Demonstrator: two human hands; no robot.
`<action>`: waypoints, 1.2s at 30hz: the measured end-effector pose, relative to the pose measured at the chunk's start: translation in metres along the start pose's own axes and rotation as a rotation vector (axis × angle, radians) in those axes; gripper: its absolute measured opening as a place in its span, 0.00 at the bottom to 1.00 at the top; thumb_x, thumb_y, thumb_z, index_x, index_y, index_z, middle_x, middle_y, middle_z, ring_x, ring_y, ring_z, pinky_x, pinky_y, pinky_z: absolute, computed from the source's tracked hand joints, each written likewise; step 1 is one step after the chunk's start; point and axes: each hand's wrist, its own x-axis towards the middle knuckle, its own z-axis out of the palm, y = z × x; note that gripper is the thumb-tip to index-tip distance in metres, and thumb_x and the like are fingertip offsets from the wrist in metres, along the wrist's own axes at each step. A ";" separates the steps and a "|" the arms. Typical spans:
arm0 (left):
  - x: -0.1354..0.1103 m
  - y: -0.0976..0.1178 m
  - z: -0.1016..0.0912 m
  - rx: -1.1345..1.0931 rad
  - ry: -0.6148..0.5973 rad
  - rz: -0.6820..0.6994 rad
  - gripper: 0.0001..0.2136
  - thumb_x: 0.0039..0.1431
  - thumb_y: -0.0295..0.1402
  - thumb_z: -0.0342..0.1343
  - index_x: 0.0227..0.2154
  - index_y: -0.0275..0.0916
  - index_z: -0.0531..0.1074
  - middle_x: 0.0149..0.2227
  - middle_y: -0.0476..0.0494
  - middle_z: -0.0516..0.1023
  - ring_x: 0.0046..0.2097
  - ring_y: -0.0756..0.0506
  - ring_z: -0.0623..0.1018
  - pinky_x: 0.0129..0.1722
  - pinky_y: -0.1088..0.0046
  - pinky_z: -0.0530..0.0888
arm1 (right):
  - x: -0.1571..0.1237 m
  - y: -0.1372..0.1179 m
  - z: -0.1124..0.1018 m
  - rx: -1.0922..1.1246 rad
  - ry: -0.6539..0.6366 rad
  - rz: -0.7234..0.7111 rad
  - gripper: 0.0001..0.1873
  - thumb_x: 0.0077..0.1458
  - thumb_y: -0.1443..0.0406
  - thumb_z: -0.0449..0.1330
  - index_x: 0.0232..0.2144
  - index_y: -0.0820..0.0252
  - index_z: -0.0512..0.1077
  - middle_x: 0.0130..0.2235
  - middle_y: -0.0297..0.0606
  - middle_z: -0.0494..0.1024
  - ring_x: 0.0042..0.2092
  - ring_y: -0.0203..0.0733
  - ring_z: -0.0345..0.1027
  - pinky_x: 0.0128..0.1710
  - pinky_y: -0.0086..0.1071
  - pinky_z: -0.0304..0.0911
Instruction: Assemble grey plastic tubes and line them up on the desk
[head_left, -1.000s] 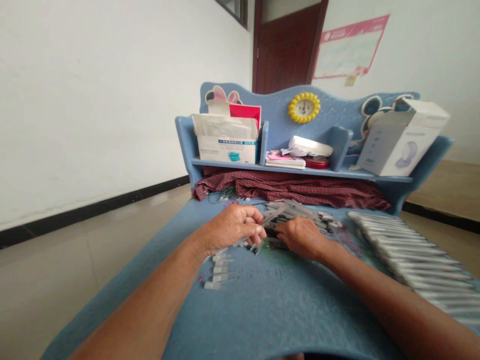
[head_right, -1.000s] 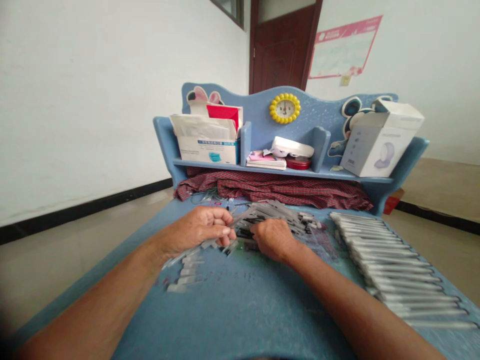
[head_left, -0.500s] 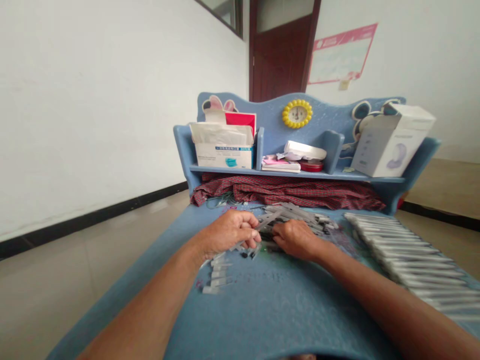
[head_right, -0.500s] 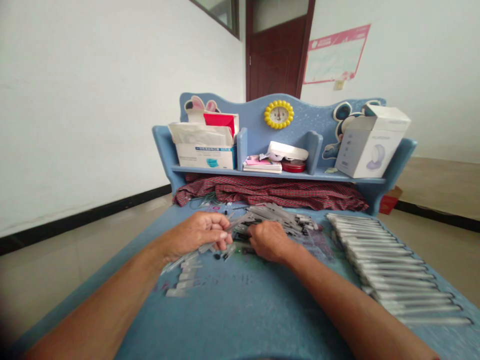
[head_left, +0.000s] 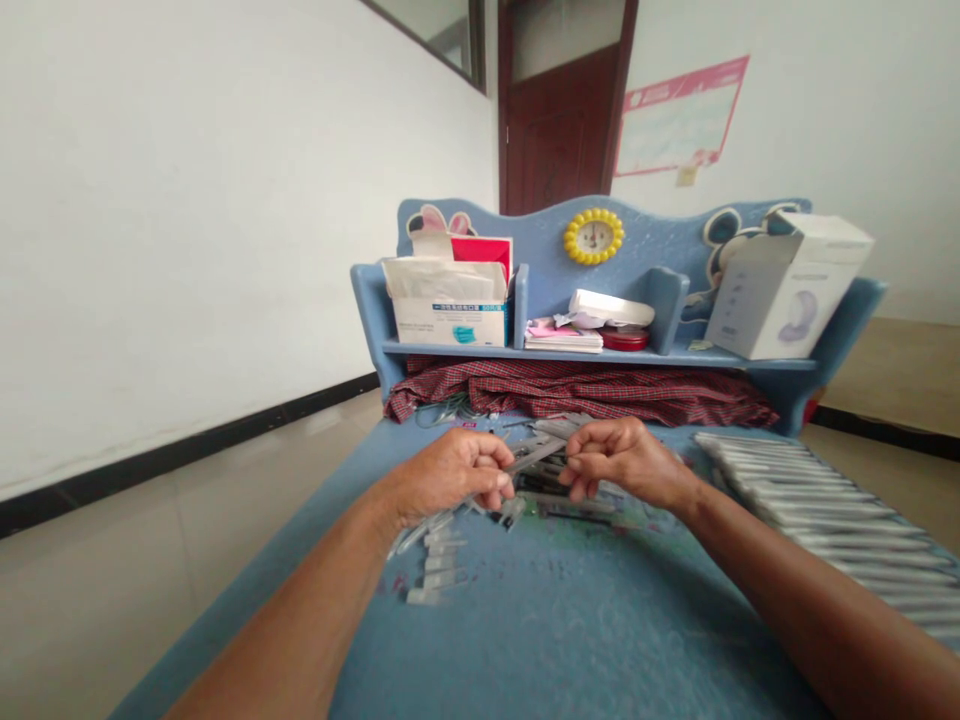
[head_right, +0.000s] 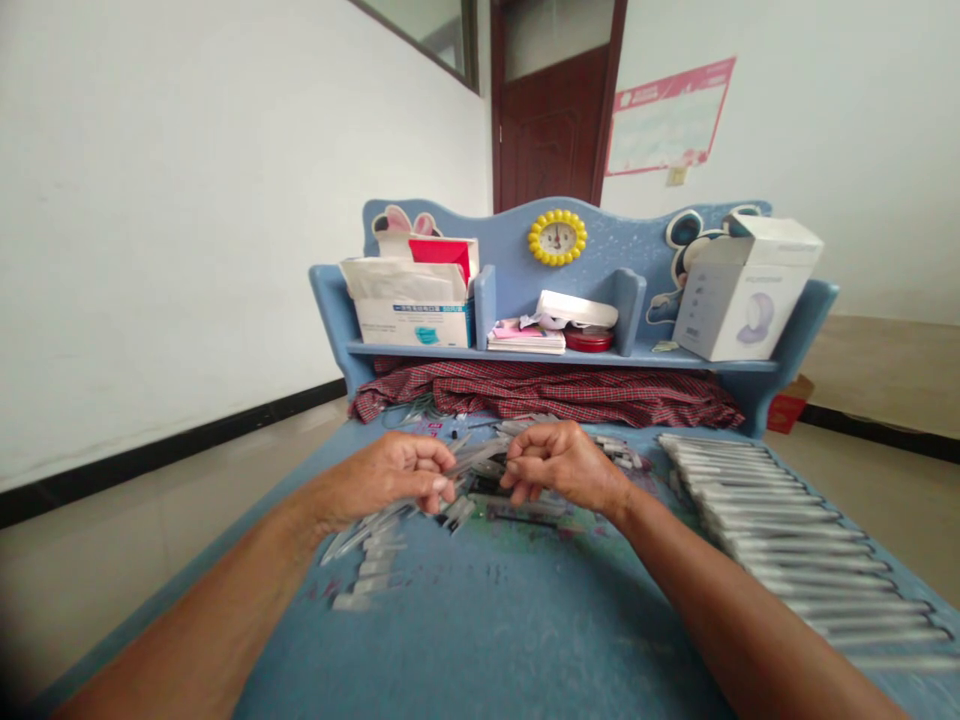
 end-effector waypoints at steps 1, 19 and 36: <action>0.000 0.000 0.000 0.001 -0.004 -0.001 0.10 0.46 0.32 0.59 0.31 0.34 0.68 0.27 0.43 0.78 0.25 0.50 0.75 0.28 0.74 0.70 | 0.000 -0.001 0.000 0.027 0.002 -0.004 0.13 0.45 0.60 0.64 0.27 0.65 0.68 0.28 0.40 0.79 0.25 0.37 0.73 0.24 0.27 0.66; -0.004 0.002 -0.002 -0.004 -0.076 -0.001 0.10 0.46 0.32 0.61 0.30 0.34 0.69 0.26 0.46 0.79 0.25 0.51 0.75 0.27 0.76 0.69 | -0.001 0.006 -0.007 0.207 0.051 -0.103 0.11 0.40 0.66 0.68 0.26 0.64 0.71 0.24 0.35 0.78 0.23 0.36 0.72 0.24 0.28 0.68; 0.008 -0.002 0.039 -0.444 0.127 0.127 0.07 0.43 0.26 0.60 0.27 0.34 0.68 0.21 0.51 0.72 0.21 0.54 0.71 0.23 0.79 0.67 | -0.005 -0.008 0.048 0.071 0.212 -0.216 0.07 0.41 0.66 0.65 0.20 0.62 0.70 0.18 0.29 0.70 0.17 0.29 0.61 0.16 0.23 0.58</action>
